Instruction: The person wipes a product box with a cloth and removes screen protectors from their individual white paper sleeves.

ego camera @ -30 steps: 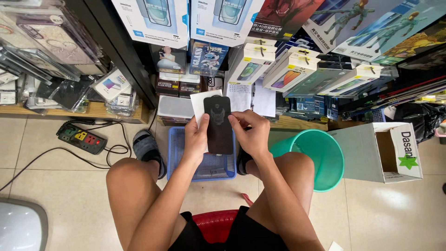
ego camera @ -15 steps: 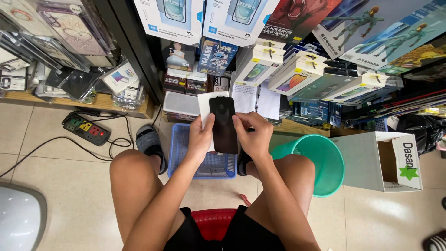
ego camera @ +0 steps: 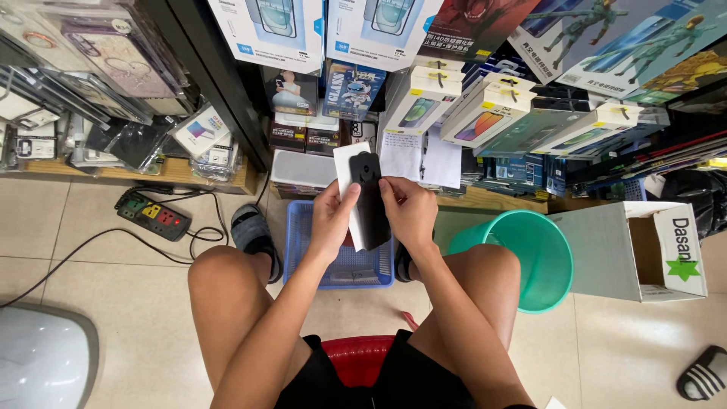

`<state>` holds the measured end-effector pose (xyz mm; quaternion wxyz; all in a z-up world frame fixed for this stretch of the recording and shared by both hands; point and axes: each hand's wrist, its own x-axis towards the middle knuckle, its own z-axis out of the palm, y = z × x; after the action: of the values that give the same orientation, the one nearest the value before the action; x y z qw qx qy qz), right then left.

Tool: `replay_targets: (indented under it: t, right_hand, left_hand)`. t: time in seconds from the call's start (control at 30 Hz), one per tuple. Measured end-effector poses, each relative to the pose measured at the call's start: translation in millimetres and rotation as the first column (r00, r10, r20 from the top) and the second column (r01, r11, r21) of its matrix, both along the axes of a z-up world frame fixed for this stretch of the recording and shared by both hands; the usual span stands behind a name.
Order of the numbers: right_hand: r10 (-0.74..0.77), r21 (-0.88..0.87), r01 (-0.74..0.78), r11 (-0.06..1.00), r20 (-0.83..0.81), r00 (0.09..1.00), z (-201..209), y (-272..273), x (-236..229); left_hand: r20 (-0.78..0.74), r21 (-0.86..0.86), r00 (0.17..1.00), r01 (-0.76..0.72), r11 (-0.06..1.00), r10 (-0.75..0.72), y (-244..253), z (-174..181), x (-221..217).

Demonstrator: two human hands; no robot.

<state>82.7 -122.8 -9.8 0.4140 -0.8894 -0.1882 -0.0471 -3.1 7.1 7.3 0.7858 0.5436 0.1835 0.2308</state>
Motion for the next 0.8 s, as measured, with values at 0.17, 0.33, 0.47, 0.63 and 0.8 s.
replay_targets:
  t: [0.17,0.33,0.47,0.63,0.8]
  right_hand:
    - [0.112,0.013,-0.112,0.994,0.035,0.993,35.6,4.2,-12.4]
    - [0.277,-0.129,-0.271,0.954,0.035,0.960,45.8,3.9,-17.0]
    - [0.304,-0.040,-0.309,0.950,-0.097,0.948,44.5,1.3,-13.8]
    - [0.375,0.428,-0.200,0.882,-0.378,0.846,20.7,-7.3,14.6]
    - [0.042,0.673,0.369,0.641,-0.511,0.859,71.0,10.2,3.5]
  left_hand:
    - [0.023,0.032,1.000,-0.015,0.999,0.014,4.6,-20.9,5.5]
    - [0.002,0.051,1.000,0.006,0.999,-0.006,10.6,-27.3,9.7]
    - [-0.074,-0.005,0.996,0.053,0.999,-0.053,10.8,-12.9,10.4]
    - [-0.157,-0.054,0.988,-0.016,0.998,0.007,15.3,-8.3,13.2]
    - [-0.188,-0.010,0.982,0.021,1.000,-0.023,16.1,-46.2,18.3]
